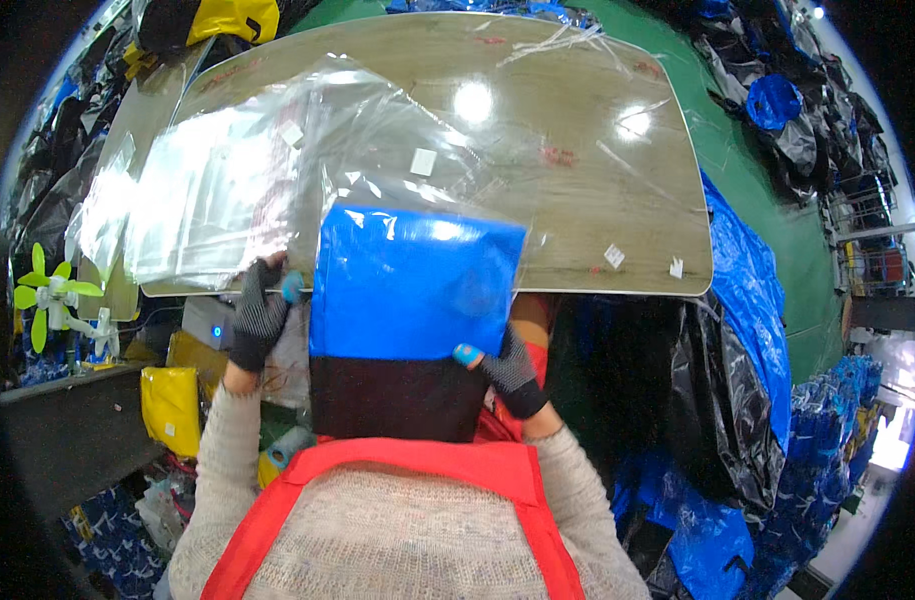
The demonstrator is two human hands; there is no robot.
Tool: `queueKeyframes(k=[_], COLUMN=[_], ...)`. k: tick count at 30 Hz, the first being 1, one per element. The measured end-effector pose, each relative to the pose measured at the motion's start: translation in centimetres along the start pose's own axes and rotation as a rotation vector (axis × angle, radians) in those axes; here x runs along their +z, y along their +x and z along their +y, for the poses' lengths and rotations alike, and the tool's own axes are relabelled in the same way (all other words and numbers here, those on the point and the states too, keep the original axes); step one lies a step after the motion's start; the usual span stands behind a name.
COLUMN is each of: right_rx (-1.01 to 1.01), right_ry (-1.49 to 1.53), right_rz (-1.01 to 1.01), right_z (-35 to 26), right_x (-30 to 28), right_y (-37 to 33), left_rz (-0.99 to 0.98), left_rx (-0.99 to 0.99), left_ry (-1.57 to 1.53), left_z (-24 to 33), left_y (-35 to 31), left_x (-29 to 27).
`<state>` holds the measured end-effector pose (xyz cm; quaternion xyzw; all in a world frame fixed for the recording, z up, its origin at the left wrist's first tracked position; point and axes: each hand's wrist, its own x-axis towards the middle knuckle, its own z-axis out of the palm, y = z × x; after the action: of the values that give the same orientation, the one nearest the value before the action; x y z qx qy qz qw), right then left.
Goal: The person repeatedly places blue and black plastic mailers into clear poly bags on a workbench, folds the mailers, and seals the bags. The person handles multiple mailers one at a time and stacks the sealed packages on the table.
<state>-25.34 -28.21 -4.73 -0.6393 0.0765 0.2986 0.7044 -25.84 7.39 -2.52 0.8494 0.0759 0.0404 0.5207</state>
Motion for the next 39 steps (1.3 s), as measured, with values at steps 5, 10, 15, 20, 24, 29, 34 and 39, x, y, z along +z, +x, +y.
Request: queueKeyframes(k=[5,10,15,20,24,29,34,39], right_rx=[-0.244,-0.088,-0.030,0.009,-0.069,-0.014,-0.081,-0.113], right_ry=[-0.111,-0.111,0.102,-0.038,-0.160,-0.306,-0.062,-0.182], right_rz=[-0.110,0.095,0.084,0.077,0.074,0.070,0.113,-0.007], right_z=[-2.5,0.9,4.0,4.0,5.3,4.7,0.8,2.7], right_x=[-4.0,-4.2,-6.3,-6.9,-6.7,-8.2,-6.1,-2.2], right_y=[0.1,-4.1,-5.2,-4.1,-5.7,-4.3,-2.1,-8.5], left_rz=[-0.211,-0.338,-0.437,-0.017,0.119,-0.155,-0.302,-0.326], left_rx=[-0.216,-0.048,-0.392,0.191,0.396,0.201,-0.226,0.030], left_ry=[-0.484,-0.033,-0.261,0.026,0.361,-0.340,-0.557,-0.489], left_z=[2.0,1.3,-0.3,1.6,2.1,0.4,2.1,3.1], left_y=[4.6,-3.1,-6.0,-2.1,-4.7,-6.1,-2.7,-9.4], left_x=[1.9,7.3,7.9,8.6,9.3,7.9,7.5,8.6])
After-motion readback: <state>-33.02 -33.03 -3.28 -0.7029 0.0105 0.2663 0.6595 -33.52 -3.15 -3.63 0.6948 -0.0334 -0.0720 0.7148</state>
